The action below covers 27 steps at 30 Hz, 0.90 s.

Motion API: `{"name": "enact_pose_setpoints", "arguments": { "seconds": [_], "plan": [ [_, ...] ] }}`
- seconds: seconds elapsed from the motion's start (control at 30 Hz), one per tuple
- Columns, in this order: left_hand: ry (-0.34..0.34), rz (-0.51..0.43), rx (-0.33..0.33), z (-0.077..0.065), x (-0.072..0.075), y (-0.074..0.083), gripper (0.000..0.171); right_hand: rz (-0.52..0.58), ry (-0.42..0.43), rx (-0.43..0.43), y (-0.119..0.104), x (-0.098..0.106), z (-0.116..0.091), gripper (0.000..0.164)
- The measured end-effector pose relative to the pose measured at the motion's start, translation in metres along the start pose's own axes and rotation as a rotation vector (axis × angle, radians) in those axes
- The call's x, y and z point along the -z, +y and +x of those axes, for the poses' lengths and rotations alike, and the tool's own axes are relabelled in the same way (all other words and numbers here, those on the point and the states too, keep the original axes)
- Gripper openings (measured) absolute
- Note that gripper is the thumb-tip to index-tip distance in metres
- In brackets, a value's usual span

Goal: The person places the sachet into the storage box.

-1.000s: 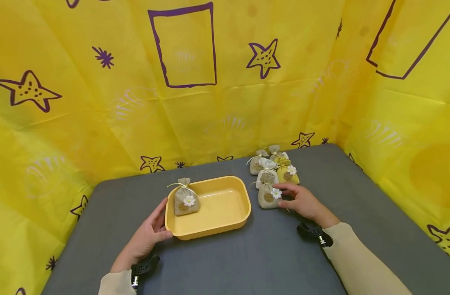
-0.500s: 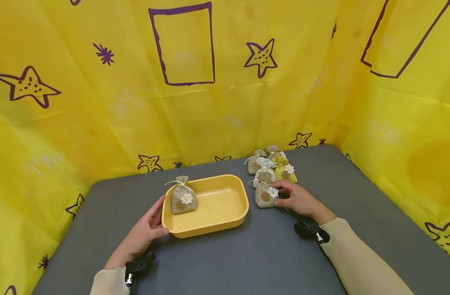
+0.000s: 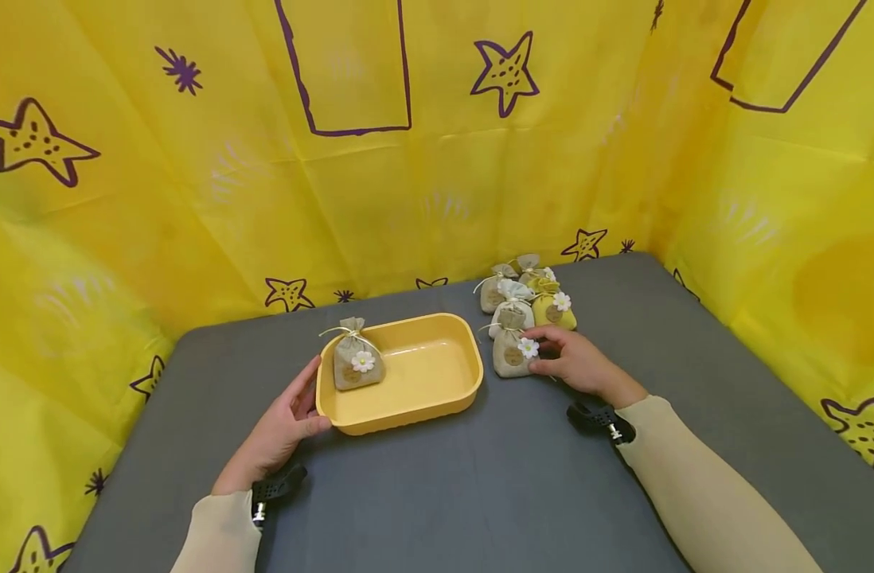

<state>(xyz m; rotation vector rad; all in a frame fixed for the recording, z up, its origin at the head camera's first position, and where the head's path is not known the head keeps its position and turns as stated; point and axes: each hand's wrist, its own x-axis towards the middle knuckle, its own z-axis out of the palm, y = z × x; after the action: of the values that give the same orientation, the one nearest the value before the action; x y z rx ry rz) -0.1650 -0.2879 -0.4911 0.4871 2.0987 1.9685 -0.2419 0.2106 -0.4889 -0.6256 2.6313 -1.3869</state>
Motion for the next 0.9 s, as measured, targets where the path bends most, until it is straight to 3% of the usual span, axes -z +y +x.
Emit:
{"name": "enact_pose_setpoints", "arguments": {
  "seconds": [0.27,0.63,0.9],
  "plan": [
    [0.002,-0.019,0.011,-0.007,-0.003,-0.005,0.094,0.019,0.025,-0.012,0.003,-0.006,-0.008,0.044],
    [0.009,-0.076,0.001,-0.007,-0.002,-0.002,0.096,-0.023,0.065,0.062,-0.002,-0.009,-0.008,0.04],
    [0.007,-0.081,0.003,-0.007,-0.003,0.0,0.095,-0.025,0.109,0.019,-0.004,-0.009,-0.011,0.035]
  ]
}}
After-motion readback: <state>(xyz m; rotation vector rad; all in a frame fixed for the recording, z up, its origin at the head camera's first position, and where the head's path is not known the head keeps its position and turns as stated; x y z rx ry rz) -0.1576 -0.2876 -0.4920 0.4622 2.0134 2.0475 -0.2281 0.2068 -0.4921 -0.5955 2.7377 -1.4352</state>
